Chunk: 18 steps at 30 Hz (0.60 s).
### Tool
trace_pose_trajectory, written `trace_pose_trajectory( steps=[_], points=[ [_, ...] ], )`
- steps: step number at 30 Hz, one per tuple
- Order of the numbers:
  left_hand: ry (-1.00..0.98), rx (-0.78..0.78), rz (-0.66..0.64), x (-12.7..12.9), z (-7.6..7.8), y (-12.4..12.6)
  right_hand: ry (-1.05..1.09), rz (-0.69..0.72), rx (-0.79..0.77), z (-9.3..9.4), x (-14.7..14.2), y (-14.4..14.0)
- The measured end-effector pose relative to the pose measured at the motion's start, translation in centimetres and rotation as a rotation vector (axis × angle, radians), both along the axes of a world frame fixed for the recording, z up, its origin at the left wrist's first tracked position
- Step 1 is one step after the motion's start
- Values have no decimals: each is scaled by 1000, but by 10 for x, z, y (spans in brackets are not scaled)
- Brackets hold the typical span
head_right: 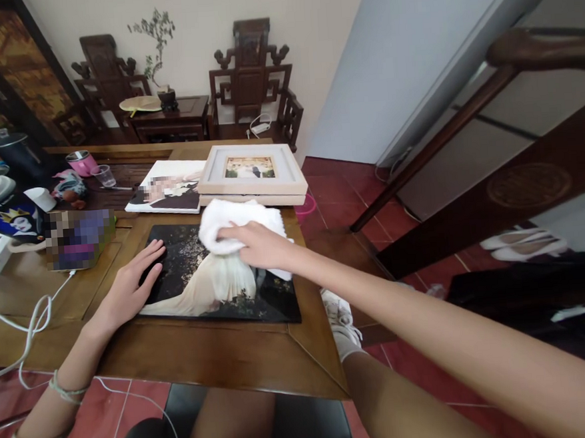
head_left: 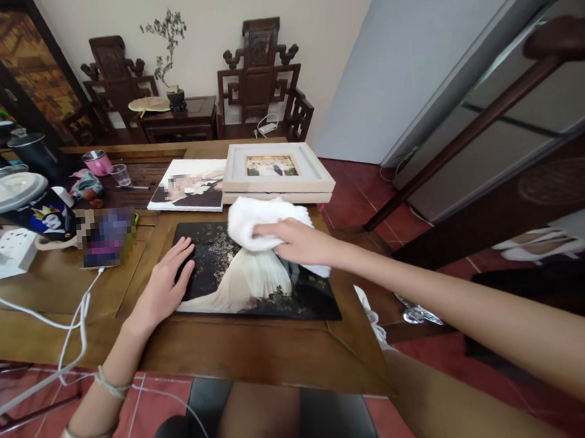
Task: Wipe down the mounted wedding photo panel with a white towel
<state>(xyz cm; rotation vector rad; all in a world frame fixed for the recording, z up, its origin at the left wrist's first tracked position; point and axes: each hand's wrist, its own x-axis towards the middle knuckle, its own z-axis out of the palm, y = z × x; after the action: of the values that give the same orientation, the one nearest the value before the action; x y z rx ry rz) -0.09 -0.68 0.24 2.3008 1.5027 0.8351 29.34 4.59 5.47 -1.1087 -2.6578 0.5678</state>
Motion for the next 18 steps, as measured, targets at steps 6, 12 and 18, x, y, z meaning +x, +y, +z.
trace_pose_trajectory(
  steps=[6,12,18],
  points=[
    [4,22,8,1,-1,0,-231,-95,68,-6,11,-45],
    [-3,14,1,3,0,1,-280,214,-111,6,-27,-111],
    [11,16,3,3,0,1,-210,311,-156,9,-29,-88]
  ],
)
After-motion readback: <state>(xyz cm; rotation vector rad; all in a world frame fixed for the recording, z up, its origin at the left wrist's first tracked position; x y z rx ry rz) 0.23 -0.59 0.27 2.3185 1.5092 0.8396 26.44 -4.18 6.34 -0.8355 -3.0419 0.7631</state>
